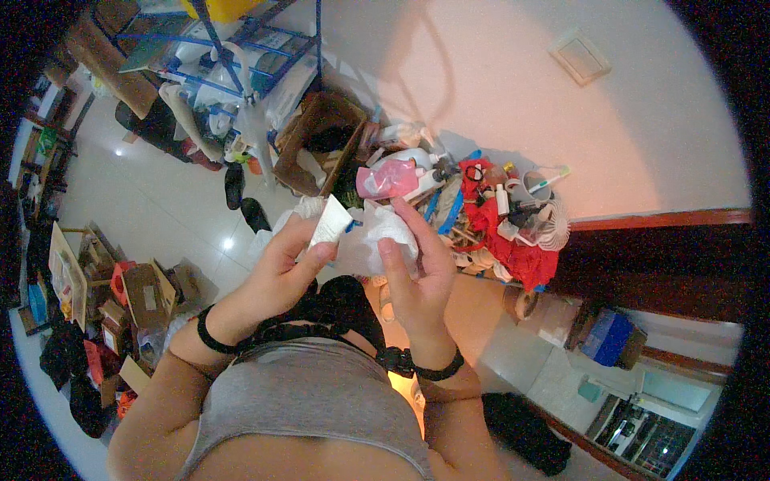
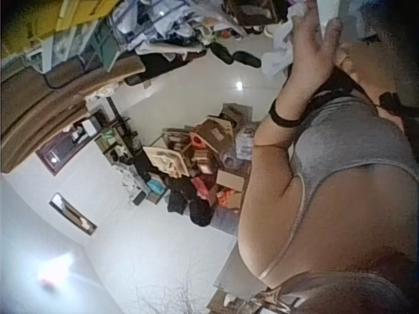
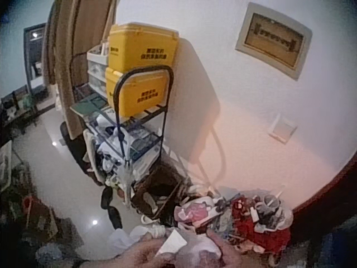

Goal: The person wipes a tube with a cloth, adjusts a shower head by hand, and uses a squeegee to clean a wall-mounted shelf in a bathroom.

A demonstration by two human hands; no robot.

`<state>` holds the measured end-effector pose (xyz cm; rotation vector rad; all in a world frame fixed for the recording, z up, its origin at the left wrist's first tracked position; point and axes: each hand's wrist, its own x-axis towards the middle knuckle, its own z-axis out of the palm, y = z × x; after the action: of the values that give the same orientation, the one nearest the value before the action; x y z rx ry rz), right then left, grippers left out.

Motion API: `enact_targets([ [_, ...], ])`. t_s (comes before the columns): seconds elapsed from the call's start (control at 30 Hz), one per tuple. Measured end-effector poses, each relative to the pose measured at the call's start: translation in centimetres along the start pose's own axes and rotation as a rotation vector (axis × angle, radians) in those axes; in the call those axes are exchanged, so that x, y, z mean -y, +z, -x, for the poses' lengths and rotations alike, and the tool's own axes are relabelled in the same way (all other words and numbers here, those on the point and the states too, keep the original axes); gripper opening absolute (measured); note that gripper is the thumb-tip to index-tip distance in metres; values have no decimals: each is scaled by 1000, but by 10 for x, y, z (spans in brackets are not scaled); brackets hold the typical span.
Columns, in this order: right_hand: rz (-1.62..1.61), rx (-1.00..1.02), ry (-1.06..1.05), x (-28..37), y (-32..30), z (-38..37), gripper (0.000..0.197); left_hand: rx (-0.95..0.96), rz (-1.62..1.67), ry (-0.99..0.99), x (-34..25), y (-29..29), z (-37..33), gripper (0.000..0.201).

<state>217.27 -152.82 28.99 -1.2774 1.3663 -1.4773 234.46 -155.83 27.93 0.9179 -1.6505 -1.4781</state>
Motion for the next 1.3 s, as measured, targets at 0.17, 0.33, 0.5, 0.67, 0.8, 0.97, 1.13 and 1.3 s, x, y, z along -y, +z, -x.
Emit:
enact_targets([
  [0.17,42,-20,-90,6,14,-3,30,-96,-165,167,1,8,-5,26],
  [0.33,317,115,-279,-2,29,8,23,-65,-295,75,16,2,-4,26],
  [0.5,420,122,-422,-11,28,3,28,-87,-81,-50,28,10,-6,34],
  [0.67,620,197,-544,-3,35,-14,33,-111,187,-91,37,13,-3,43],
  [0.8,714,305,-512,-4,32,9,37,-112,387,-149,48,10,1,53],
  [0.97,751,177,-533,-12,23,-23,34,-31,239,-163,33,6,1,49],
  [1.13,634,235,-550,-19,31,5,33,-221,331,-185,70,10,0,54],
  [1.3,686,158,-515,-18,29,-3,30,164,212,-227,54,-11,6,51],
])
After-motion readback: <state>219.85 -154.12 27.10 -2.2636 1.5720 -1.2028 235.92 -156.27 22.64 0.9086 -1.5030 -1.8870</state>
